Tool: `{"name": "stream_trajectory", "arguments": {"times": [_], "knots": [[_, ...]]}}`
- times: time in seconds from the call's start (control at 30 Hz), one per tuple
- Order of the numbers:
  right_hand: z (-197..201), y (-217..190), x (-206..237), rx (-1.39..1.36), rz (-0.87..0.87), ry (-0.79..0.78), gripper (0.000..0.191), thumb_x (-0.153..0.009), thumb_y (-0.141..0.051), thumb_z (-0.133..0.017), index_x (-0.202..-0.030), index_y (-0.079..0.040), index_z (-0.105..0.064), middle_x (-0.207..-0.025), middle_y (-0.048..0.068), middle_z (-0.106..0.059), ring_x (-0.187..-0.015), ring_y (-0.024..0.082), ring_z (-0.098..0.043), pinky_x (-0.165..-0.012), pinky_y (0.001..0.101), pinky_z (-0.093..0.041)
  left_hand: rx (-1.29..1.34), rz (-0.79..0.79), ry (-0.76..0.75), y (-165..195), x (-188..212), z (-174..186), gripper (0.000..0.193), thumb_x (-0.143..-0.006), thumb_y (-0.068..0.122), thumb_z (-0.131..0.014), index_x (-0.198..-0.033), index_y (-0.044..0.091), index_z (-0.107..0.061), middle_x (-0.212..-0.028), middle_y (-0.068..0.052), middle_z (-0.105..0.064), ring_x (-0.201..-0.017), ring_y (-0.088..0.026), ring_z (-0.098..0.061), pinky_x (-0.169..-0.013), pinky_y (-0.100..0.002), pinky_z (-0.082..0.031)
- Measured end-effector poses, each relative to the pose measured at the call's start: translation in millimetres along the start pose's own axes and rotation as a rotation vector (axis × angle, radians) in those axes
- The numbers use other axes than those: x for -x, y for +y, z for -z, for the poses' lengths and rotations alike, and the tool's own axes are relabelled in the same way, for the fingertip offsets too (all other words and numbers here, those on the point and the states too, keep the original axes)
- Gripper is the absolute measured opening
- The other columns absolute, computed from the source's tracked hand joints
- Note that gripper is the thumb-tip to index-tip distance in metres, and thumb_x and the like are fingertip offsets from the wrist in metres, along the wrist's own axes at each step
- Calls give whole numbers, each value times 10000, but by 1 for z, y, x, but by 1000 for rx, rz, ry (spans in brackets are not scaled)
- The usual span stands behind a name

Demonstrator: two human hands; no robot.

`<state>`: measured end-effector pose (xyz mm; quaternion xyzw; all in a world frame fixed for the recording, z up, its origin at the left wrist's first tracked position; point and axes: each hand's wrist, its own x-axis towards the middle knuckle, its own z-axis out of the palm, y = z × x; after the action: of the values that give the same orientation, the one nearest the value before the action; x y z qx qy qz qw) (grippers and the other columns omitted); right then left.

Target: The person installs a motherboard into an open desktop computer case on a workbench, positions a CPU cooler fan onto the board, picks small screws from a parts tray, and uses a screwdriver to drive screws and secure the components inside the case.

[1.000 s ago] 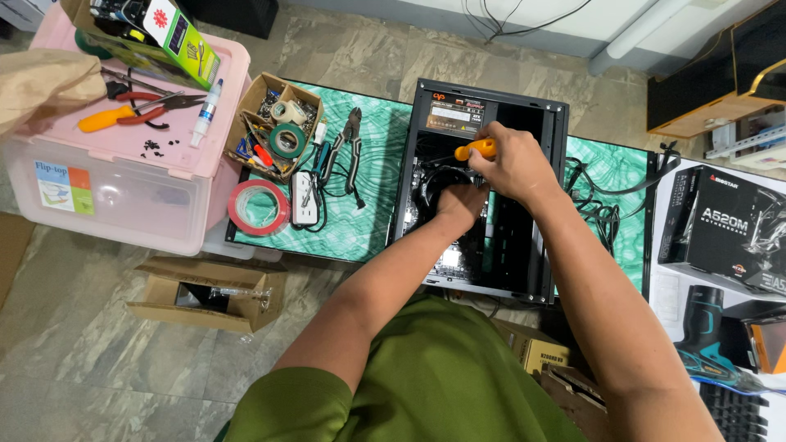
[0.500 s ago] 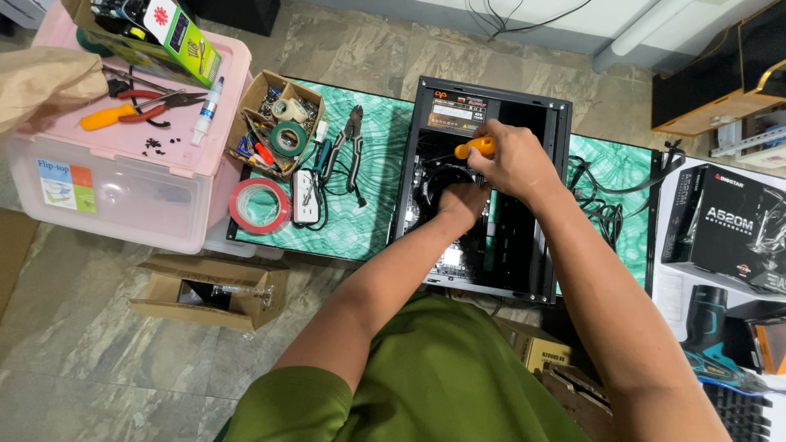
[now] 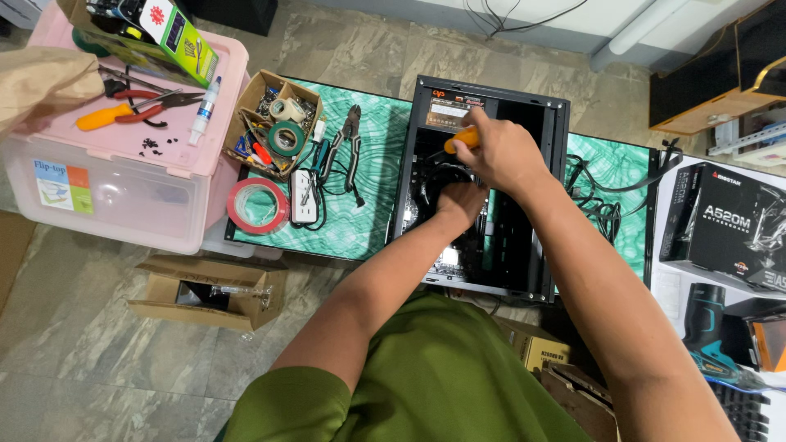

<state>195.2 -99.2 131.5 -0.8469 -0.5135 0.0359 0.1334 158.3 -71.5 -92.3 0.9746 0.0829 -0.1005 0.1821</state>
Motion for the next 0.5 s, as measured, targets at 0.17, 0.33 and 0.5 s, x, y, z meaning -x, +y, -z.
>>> {"name": "stream_trajectory", "arguments": {"times": [0.17, 0.33, 0.5], "knots": [[7, -18, -12, 150, 119, -58, 396, -916, -368, -704, -1136, -63, -580, -1130, 237, -664, -792, 394, -703, -596, 479, -562, 42, -44, 101, -2, 6, 3, 396, -939, 39, -537, -1334, 44, -573, -879, -150, -758, -770, -311, -767, -608, -438, -627], [8, -37, -25, 380, -41, -257, 569, -1033, -583, -550, -1199, -39, -542, -950, 184, -744, -814, 362, -734, -674, 456, -576, 129, -83, 274, -3, 17, 9, 297, -919, 62, -537, -1193, 70, -651, -852, -184, -743, -773, -355, -747, -648, -475, -603], [5, -30, -33, 310, 182, -74, 472, -914, -442, -597, -1089, -4, -572, -791, 167, -719, -690, 355, -726, -562, 464, -563, 135, -209, 605, -5, 19, 7, 329, -857, 66, -566, -1168, 92, -671, -769, -162, -721, -689, -341, -726, -567, -463, -581]]}}
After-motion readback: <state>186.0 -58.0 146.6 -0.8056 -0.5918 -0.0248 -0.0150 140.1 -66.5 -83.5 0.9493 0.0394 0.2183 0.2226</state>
